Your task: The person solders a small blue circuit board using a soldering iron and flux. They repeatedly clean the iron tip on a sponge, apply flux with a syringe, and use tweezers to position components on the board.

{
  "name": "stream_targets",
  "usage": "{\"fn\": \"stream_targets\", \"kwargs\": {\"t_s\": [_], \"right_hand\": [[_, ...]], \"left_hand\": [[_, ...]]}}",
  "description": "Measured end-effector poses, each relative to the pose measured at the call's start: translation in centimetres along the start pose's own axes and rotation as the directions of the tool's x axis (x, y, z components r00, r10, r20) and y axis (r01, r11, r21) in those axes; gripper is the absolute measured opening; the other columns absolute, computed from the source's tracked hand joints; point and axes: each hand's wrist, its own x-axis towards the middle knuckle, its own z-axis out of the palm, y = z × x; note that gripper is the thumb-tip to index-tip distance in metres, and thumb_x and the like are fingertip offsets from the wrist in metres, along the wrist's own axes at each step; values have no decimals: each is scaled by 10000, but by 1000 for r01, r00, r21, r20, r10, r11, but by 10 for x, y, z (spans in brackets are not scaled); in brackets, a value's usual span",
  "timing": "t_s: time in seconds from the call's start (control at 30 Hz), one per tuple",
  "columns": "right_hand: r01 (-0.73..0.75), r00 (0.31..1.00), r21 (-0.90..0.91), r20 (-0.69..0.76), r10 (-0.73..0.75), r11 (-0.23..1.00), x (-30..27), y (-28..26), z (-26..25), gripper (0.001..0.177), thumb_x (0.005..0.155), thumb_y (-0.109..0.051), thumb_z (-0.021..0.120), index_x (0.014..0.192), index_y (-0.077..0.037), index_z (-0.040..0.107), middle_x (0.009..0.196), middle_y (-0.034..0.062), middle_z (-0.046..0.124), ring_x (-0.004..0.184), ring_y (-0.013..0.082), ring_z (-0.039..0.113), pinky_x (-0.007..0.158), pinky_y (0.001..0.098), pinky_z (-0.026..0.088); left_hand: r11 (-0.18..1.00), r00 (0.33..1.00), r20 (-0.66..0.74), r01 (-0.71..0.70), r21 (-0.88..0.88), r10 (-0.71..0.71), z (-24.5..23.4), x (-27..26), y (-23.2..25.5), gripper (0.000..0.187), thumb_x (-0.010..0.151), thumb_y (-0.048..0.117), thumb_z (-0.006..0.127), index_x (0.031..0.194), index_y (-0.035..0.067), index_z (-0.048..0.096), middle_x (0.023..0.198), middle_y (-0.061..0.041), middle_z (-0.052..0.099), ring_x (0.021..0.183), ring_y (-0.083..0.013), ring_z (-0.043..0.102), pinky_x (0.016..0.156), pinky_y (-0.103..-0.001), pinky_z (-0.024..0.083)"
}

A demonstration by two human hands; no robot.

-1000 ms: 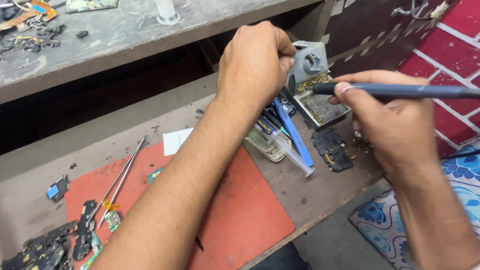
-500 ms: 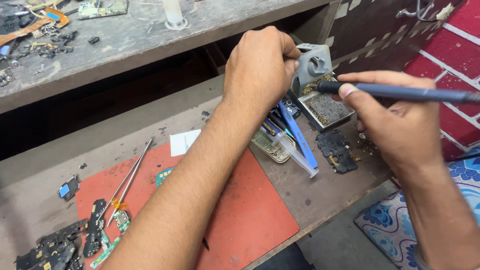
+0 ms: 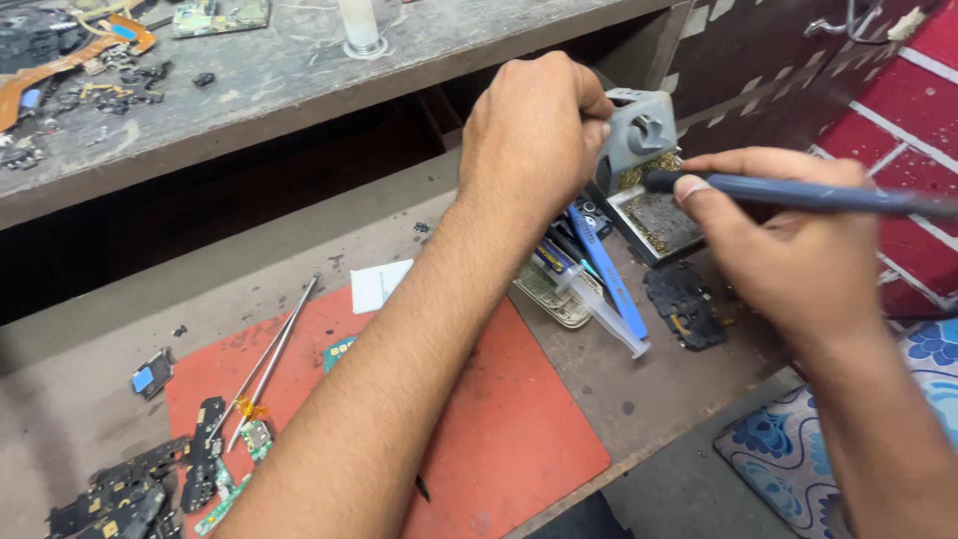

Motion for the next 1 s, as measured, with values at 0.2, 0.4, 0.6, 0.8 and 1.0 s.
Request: {"fn": "stream_targets", "kwargs": {"t_s": [0.2,0.4,0.6,0.8,1.0], "right_hand": [[3,1000,185,-22,1,983,3,-9,-1,169,912,-128,724,1045,-24,743,869,52,738,747,56,671,678,179,511],[-86,996,150,-10,89,985,7,-15,3,174,910,-114,726,1052,-18,754,872,69,743,747,82,683,663,195,513],[-137,989,85,-40,141,987,4,-20,6,186,951,-105,745,1114,-21,774,854,112,727,688,105,614,593,209,448],[-77,995,16,-59,78,997,5,-28,5,182,930,-87,726,1092,-9,752,840,90,726,678,106,647,590,199,483],[-101,994,-31,-49,99,994,2,-28,2,197,949,-86,726,1121,7,753,812,116,721,636,111,644,532,209,471]], "left_hand": [[1000,1000,12,13,-24,-12,1,2,2,143,788,181,773,926,193,810,862,-48,789,860,-234,764,810,-406,573],[1000,1000,4,-17,-20,17,-2,3,-1,154,761,139,769,899,183,823,865,-94,773,867,-289,746,792,-423,579],[999,999,38,-25,-31,27,-4,7,-3,148,759,158,777,900,179,817,862,-87,779,860,-274,757,787,-408,587],[1000,999,45,-12,21,11,-4,7,1,169,773,139,762,928,186,811,866,-82,777,852,-258,761,788,-397,594],[1000,998,55,8,18,-8,-4,7,3,144,789,145,754,911,191,814,855,-73,780,849,-250,763,783,-403,590]]}}
